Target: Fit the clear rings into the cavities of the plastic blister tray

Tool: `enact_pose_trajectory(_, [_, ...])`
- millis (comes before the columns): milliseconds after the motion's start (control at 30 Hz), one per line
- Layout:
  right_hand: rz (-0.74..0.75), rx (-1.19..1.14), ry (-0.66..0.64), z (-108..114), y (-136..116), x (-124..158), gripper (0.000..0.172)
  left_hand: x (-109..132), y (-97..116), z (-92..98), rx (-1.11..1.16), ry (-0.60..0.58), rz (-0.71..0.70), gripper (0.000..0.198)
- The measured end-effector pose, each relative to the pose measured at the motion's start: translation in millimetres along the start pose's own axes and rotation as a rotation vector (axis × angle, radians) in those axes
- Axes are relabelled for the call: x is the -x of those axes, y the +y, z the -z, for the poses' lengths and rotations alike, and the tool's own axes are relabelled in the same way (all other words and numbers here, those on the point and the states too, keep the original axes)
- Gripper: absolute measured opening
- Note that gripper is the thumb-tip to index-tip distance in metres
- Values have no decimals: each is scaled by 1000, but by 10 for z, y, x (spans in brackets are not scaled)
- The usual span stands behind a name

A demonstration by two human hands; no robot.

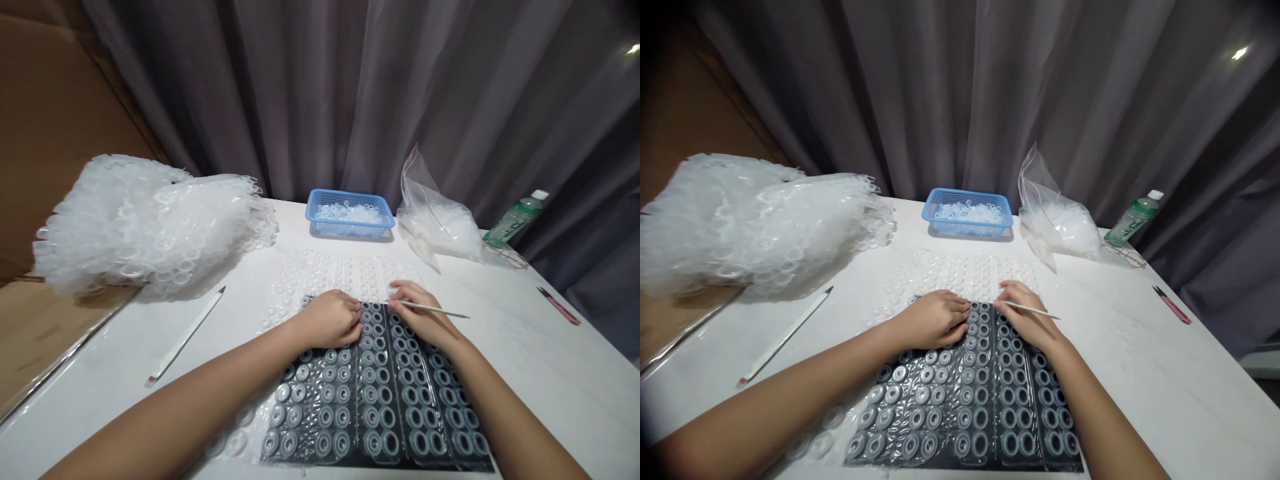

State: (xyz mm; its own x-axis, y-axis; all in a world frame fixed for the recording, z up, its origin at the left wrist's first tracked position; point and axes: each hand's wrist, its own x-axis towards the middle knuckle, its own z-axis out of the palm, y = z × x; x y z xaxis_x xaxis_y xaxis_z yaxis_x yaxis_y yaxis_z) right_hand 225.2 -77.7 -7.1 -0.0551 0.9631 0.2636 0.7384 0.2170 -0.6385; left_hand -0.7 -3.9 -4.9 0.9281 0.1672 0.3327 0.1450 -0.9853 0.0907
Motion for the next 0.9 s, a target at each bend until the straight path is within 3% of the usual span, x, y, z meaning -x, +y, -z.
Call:
enact_pose_trajectory(67, [2, -172, -180, -30, -84, 35, 12, 3, -5, 3, -14, -3, -28, 25])
enact_pose_trajectory(167, [-17, -265, -272, -83, -166, 57, 10, 4, 12, -5, -45, 32, -65, 25])
enact_pose_trajectory(267, [-44, -257, -285, -97, -175, 50, 9, 0, 46, -14, -61, 48, -101, 27])
enact_pose_trajectory(567, [-41, -216, -281, -101, -167, 57, 7, -30, 70, 10, -130, -67, -127, 28])
enact_pose_trajectory(900, [248, -23, -267, -138, -291, 68, 12, -30, 86, 21, -127, -96, -110, 28])
